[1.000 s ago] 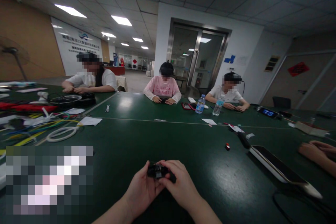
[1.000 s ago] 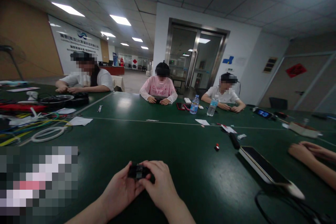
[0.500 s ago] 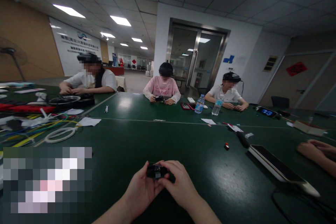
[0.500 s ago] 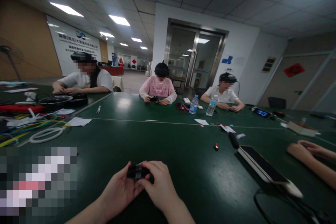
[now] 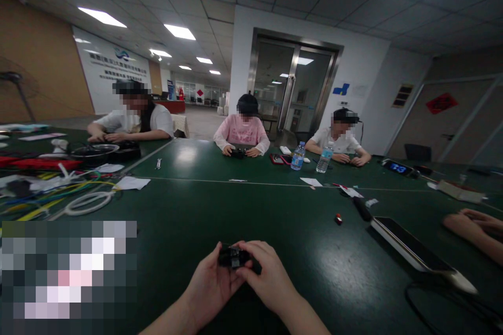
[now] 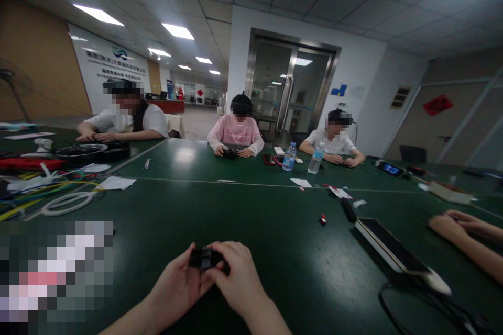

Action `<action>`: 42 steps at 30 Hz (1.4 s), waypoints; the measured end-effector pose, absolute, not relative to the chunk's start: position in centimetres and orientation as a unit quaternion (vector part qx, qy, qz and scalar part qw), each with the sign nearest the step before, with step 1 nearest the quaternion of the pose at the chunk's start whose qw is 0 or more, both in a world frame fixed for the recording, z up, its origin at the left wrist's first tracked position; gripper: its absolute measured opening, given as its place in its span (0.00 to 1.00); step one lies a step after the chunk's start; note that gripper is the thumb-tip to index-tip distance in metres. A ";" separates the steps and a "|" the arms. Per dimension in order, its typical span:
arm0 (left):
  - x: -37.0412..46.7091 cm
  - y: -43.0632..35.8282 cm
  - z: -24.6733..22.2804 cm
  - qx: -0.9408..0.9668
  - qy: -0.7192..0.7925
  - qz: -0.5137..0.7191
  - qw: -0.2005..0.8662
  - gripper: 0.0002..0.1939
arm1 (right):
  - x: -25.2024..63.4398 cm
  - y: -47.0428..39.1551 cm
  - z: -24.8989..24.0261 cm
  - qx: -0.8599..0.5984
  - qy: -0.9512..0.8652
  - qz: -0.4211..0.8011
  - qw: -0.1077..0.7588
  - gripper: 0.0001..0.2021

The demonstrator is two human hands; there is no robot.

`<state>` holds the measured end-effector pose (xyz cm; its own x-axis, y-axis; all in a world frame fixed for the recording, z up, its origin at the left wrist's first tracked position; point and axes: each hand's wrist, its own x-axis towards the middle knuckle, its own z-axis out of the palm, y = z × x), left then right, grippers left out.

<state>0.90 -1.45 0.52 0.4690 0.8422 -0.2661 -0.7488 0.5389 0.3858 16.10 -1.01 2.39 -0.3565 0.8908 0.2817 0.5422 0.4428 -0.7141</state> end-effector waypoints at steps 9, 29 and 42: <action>1.0 -1.6 0.8 0.108 0.236 0.472 0.842 0.17 | 16.1 -1.1 2.5 -0.459 -0.782 0.263 0.329 0.21; 1.1 -1.5 1.2 0.100 0.239 0.471 0.843 0.21 | 16.1 -1.2 2.7 -0.456 -0.785 0.270 0.320 0.22; 1.0 -1.6 1.1 0.106 0.248 0.468 0.842 0.20 | 15.9 -1.5 3.2 -0.468 -0.788 0.268 0.299 0.21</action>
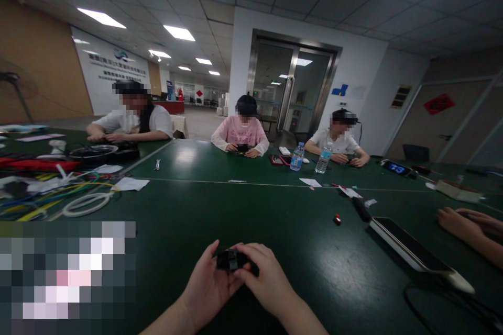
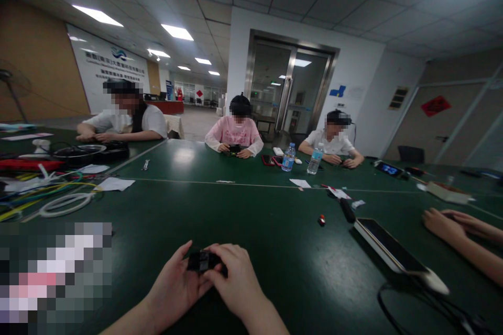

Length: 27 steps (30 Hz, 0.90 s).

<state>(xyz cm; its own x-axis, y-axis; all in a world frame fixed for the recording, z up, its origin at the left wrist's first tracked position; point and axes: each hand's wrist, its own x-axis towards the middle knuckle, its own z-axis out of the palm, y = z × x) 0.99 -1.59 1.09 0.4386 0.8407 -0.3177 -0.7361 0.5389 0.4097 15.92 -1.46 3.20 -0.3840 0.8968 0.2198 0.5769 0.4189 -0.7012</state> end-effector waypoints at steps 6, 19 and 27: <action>0.9 -1.7 1.0 0.113 0.243 0.470 0.841 0.21 | 16.0 -1.5 3.4 -0.463 -0.789 0.270 0.300 0.21; 1.0 -1.7 1.2 0.109 0.238 0.479 0.838 0.23 | 16.0 -1.2 2.8 -0.481 -0.782 0.259 0.299 0.19; 0.6 -1.6 0.7 0.112 0.154 0.455 0.870 0.18 | 16.3 -1.2 2.7 -0.481 -0.764 0.282 0.325 0.19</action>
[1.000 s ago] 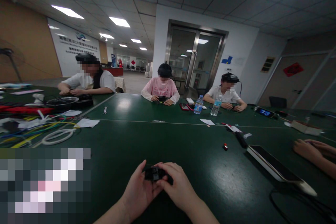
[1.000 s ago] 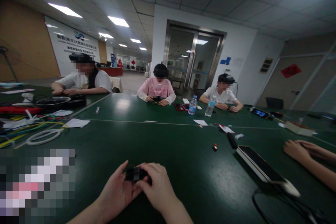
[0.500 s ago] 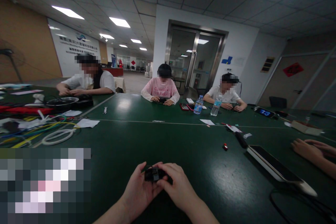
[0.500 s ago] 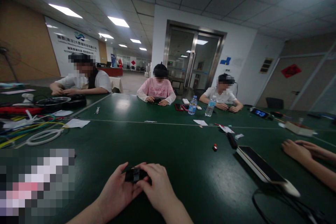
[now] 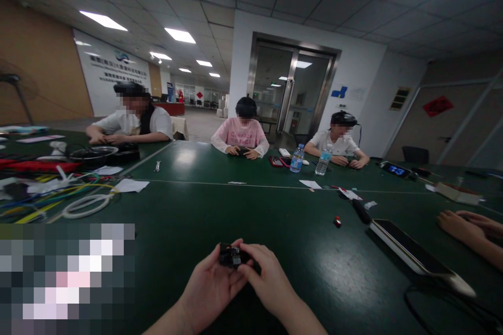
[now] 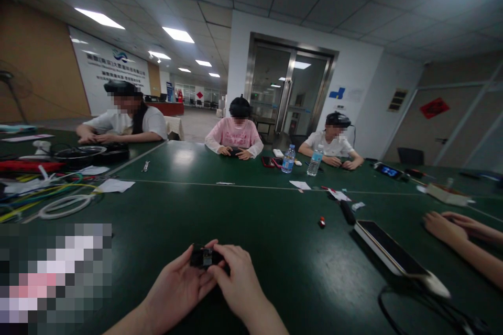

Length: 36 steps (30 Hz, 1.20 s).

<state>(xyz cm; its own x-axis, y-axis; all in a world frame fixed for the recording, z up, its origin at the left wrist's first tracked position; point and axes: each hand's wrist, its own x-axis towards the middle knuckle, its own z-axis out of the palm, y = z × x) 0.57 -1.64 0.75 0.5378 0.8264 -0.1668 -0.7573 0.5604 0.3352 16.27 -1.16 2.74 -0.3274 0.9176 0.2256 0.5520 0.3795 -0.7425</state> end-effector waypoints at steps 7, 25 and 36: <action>0.5 -1.7 1.1 0.106 0.132 0.449 0.877 0.16 | 16.3 -1.2 2.6 -0.476 -0.765 0.271 0.340 0.19; 0.7 -1.7 0.7 0.119 0.148 0.451 0.872 0.14 | 15.7 -1.4 2.8 -0.474 -0.778 0.222 0.347 0.13; 0.7 -1.7 0.8 0.111 0.148 0.462 0.867 0.13 | 15.7 -1.6 3.2 -0.469 -0.785 0.223 0.338 0.12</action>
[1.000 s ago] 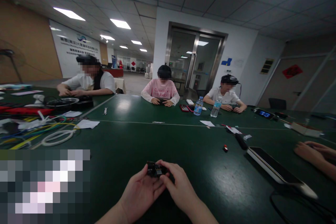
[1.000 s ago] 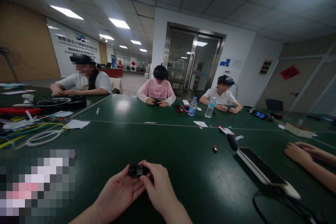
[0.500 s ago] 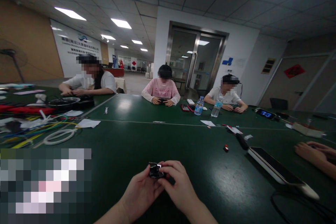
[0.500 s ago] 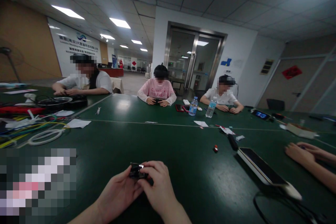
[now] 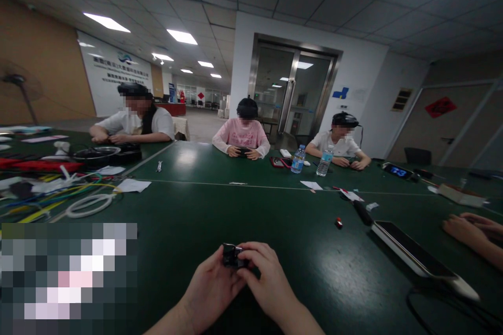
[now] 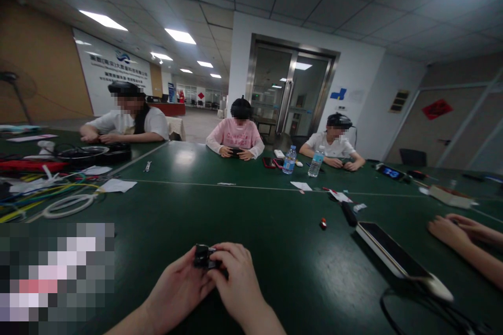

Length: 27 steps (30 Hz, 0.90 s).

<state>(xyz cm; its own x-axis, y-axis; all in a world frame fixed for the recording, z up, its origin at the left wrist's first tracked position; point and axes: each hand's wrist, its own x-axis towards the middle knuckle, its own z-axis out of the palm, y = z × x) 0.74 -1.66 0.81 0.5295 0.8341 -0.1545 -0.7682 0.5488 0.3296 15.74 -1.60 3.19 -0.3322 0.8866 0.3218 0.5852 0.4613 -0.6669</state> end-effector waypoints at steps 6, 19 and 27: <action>0.8 -1.6 0.9 0.100 0.130 0.459 0.873 0.14 | 15.8 -1.5 2.9 -0.478 -0.778 0.226 0.339 0.12; 0.7 -1.6 0.7 0.103 0.150 0.476 0.860 0.15 | 15.7 -1.6 2.9 -0.448 -0.741 0.282 0.414 0.12; 0.5 -1.3 0.2 0.101 0.168 0.482 0.854 0.16 | 16.3 -0.3 1.6 -0.498 -0.645 0.318 0.484 0.09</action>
<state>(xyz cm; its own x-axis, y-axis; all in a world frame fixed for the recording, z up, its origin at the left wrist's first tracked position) 0.49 -1.33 0.17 0.4788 0.8573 -0.1891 -0.7894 0.5147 0.3346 16.28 -0.29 1.63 -0.0361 0.9509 0.3073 0.3347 0.3012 -0.8929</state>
